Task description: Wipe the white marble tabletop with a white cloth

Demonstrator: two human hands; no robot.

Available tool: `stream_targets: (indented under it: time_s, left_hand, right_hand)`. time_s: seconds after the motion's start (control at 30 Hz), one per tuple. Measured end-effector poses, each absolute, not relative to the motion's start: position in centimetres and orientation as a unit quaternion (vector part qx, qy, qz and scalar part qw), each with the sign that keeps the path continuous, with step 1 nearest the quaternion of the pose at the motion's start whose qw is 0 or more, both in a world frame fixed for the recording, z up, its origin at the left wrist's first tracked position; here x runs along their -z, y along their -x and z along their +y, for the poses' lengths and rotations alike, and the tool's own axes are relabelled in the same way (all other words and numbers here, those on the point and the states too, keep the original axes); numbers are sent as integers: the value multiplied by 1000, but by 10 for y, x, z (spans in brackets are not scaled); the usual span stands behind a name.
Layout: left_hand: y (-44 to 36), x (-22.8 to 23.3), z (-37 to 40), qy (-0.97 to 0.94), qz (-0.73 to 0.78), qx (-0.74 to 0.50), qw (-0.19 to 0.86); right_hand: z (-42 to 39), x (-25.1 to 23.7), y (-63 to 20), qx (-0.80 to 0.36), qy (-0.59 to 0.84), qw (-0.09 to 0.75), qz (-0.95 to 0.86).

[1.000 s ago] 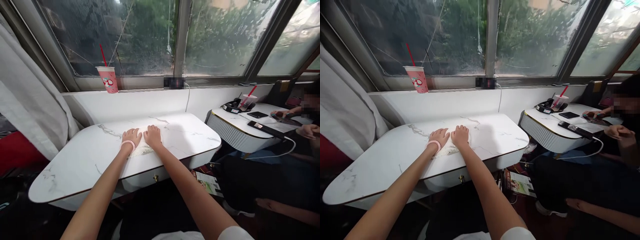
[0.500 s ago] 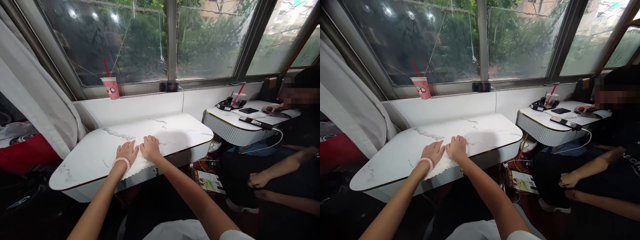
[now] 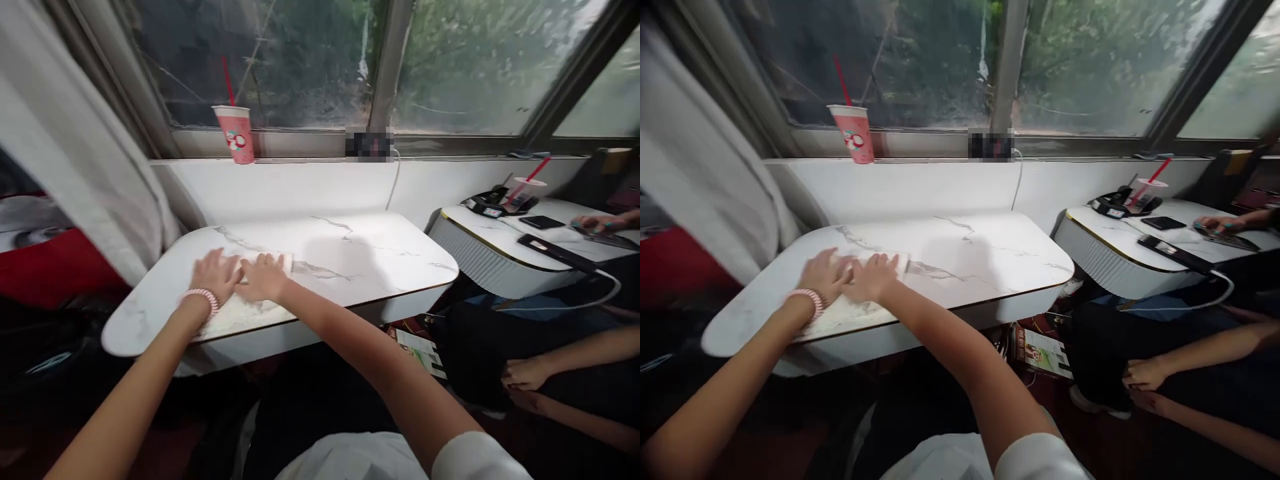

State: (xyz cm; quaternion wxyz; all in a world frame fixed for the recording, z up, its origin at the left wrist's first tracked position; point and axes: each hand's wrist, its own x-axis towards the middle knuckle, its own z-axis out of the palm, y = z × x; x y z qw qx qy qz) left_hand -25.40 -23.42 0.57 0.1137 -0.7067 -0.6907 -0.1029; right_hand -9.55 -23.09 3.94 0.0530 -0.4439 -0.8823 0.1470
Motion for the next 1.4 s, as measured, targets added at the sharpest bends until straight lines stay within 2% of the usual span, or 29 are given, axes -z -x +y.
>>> stream_targets:
  time_s: [0.07,0.2,0.3,0.43,0.63,0.83,1.1,1.4]
  left_hand:
    - [263,-5,-216,690,-693,127,163]
    - [281,10,-162,709,-693,115,71]
    - [291,21,-121,700,-696,145,63]
    - [302,20,-80,703,-689,165,63]
    - [316,0,-46,657,-739,149,20]
    - [326,-8,-18,631,-765,126,26]
    - [340,-3,-3,638,-757,136,11]
    - [355,2,-54,664,-731,149,51]
  right_hand:
    - [-213,-40,108,-138,472,69,-868]
    - [-168,-31,123,-100,484,141,-858]
    - [-135,-20,132,-75,518,190,-830]
    - [-94,-11,150,-60,538,209,-815]
    - [-45,-8,179,-34,520,237,-820]
    - [-1,-3,201,-20,446,312,-839]
    - [16,2,214,-11,435,274,-858]
    - [-43,0,225,-1,419,277,-865]
